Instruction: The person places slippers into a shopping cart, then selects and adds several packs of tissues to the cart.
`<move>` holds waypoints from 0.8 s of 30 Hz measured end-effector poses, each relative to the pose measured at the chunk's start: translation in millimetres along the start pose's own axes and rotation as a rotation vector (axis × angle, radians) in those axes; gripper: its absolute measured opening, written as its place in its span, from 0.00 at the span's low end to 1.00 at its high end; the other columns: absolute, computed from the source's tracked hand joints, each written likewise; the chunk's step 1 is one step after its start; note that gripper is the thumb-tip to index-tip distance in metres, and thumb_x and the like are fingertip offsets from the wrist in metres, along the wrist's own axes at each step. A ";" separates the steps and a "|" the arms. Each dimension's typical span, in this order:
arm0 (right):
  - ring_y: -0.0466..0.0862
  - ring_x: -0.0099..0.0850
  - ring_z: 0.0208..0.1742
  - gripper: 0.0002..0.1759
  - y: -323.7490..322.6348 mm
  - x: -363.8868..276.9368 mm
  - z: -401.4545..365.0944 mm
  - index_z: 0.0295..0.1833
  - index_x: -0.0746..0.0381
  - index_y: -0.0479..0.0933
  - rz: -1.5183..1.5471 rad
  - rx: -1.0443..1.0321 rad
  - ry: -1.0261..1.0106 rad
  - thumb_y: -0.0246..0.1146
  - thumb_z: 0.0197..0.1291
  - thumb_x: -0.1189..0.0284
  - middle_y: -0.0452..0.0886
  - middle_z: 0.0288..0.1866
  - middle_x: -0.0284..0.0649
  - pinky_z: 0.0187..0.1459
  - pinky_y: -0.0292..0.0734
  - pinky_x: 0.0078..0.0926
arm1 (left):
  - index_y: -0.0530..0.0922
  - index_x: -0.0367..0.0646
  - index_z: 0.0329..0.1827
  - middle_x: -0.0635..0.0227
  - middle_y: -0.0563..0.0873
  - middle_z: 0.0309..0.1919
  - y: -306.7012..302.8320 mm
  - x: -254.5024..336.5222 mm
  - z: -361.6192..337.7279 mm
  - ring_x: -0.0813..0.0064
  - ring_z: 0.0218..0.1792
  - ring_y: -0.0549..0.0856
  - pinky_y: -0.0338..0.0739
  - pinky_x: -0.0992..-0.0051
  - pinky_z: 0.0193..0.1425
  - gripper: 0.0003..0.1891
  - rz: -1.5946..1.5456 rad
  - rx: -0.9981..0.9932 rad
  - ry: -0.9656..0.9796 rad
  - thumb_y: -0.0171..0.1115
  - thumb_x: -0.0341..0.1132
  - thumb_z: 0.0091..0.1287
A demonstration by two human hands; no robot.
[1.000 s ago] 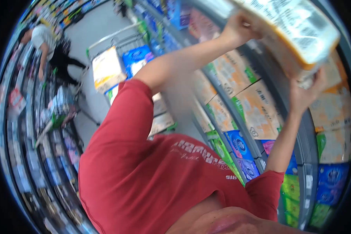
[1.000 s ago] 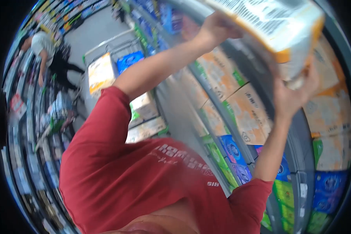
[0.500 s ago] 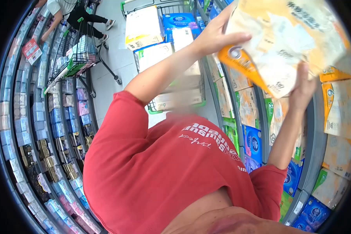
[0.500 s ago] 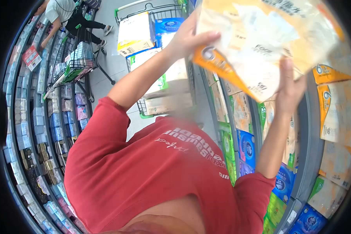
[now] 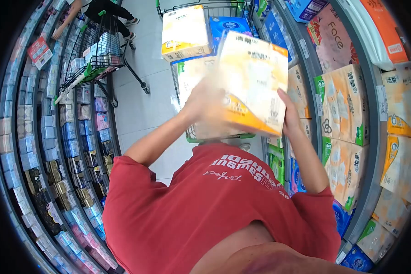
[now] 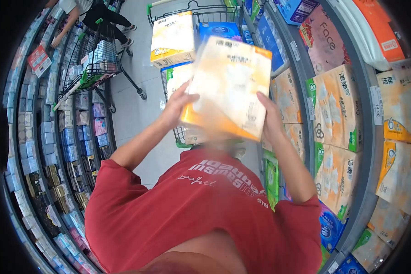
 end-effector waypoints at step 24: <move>0.76 0.30 0.22 0.16 -268.3 166.1 58.3 0.28 0.64 0.78 -1.534 0.642 -0.321 0.59 0.58 0.63 0.77 0.20 0.41 0.27 0.69 0.31 | 0.79 0.36 0.34 0.73 0.78 0.22 -144.5 -205.7 -16.7 0.83 0.22 0.75 0.71 0.80 0.23 0.09 -0.022 0.919 -0.137 0.62 0.35 0.62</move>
Point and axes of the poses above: each hand's wrist, its own z-axis towards the middle knuckle, its own y-axis out of the palm, x = y × z, the point moved 3 cm from there along z, towards the middle knuckle
